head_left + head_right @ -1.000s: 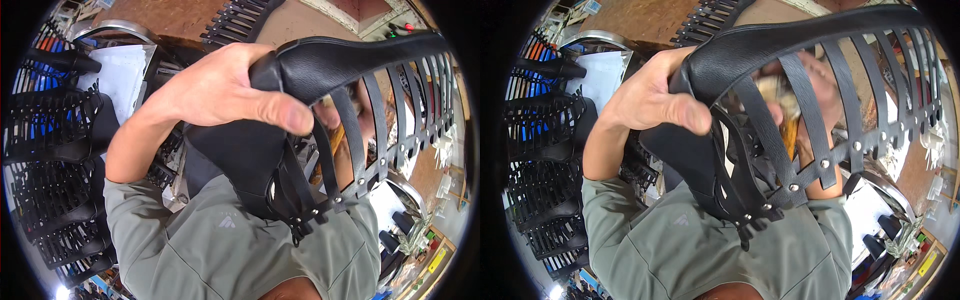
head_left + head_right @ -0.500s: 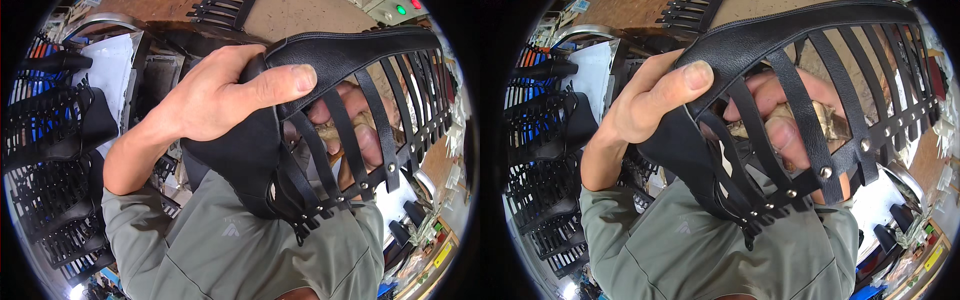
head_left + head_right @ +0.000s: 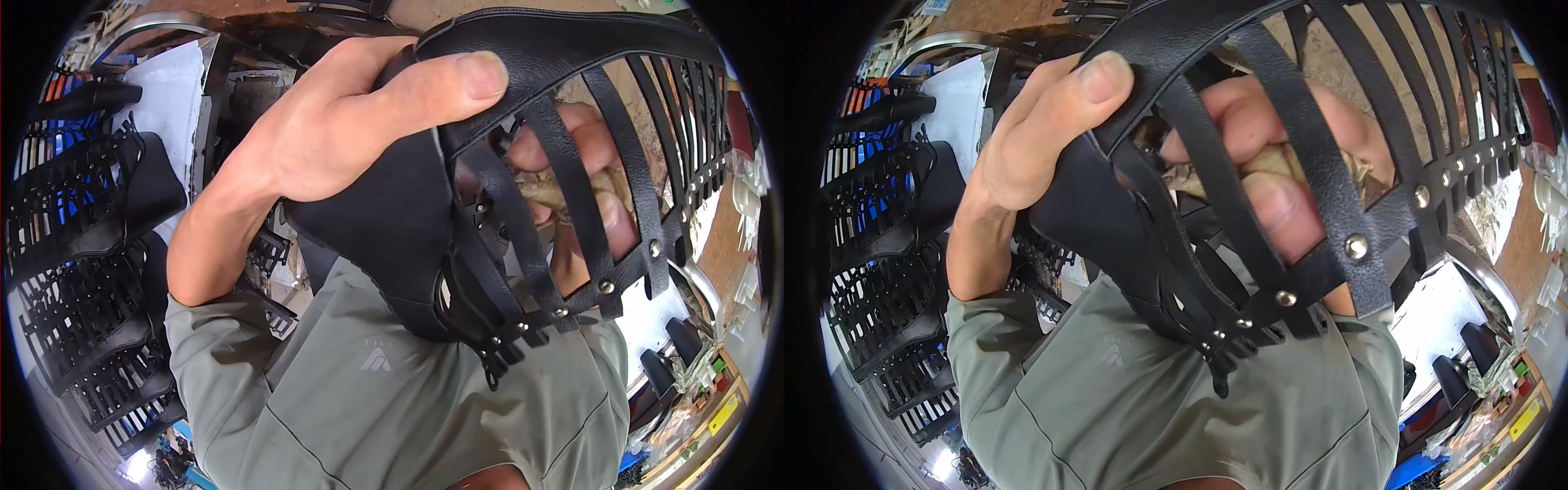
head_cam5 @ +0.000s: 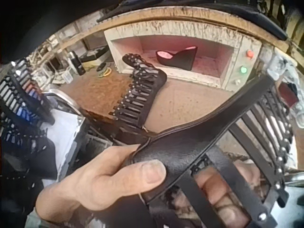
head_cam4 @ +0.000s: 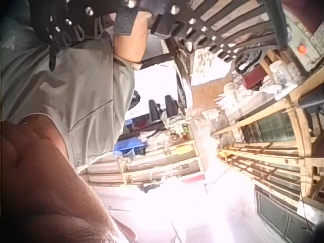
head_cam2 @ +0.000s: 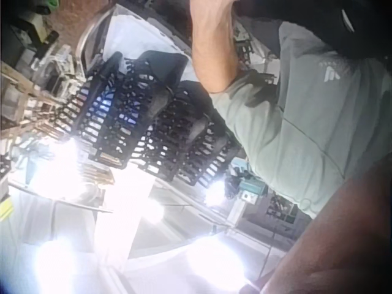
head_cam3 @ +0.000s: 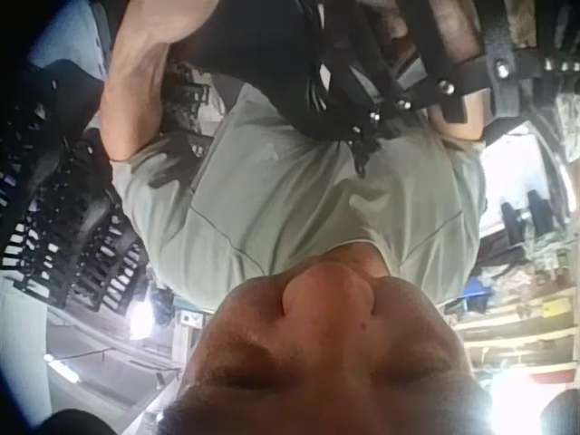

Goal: Assembling shoe components by attaching straps and hammering parts onto a last.

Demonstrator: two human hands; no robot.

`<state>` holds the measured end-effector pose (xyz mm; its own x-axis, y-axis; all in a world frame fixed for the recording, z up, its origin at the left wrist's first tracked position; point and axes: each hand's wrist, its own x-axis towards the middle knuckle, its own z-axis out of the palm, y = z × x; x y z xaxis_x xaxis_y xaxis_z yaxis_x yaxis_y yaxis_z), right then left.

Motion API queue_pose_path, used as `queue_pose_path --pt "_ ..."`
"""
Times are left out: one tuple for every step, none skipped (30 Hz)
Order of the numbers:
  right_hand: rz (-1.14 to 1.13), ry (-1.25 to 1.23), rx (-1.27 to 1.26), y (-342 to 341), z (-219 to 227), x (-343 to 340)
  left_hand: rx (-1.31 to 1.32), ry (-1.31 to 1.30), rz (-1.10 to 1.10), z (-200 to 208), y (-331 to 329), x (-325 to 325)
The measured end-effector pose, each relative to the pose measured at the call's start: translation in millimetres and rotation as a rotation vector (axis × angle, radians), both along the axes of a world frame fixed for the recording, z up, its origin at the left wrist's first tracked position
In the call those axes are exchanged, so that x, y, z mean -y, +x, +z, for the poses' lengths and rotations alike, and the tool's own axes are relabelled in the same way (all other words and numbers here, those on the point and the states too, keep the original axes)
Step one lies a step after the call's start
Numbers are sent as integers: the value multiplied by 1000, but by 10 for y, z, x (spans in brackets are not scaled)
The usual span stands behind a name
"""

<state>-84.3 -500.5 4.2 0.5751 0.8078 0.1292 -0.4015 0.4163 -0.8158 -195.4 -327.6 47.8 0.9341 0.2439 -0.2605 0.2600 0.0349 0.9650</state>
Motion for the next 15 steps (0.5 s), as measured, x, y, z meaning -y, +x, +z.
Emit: queue_pose_path --pt "102 -4 80 77 -25 -28 18 -38 -7 -16 -9 -44" --pt "190 -8 161 189 -25 -11 37 -77 -29 14 14 -59" --pt "339 140 407 445 -265 -6 62 -218 -106 72 65 -91" --pt "378 160 375 307 -477 -60 36 -212 -59 -19 -53 -112" --pt "316 229 323 209 -562 -63 34 -133 -3 -92 -81 -133" --pt "254 298 263 126 -613 -57 25 -52 54 -151 -121 -147" --pt "349 342 558 256 -621 -101 -14 -56 38 -196 -148 -187" --pt "360 340 541 152 -663 -76 -28 -64 50 -171 -186 -145" --pt "313 350 438 53 -673 -8 -62 -150 135 -90 -139 -83" --pt "264 358 337 -4 -657 25 -97 -236 218 -46 -109 -50" --pt "311 288 524 107 -586 41 -98 -245 212 -48 -99 -58" --pt "311 288 522 159 -642 10 -113 -243 212 -62 -99 -66" --pt "444 429 515 218 -723 -42 -126 -241 210 -84 -93 -81" --pt "605 590 482 171 -828 -143 -151 -235 247 -164 -199 -109" --pt "505 551 377 6 -852 -151 -164 -231 282 -365 -284 -201"
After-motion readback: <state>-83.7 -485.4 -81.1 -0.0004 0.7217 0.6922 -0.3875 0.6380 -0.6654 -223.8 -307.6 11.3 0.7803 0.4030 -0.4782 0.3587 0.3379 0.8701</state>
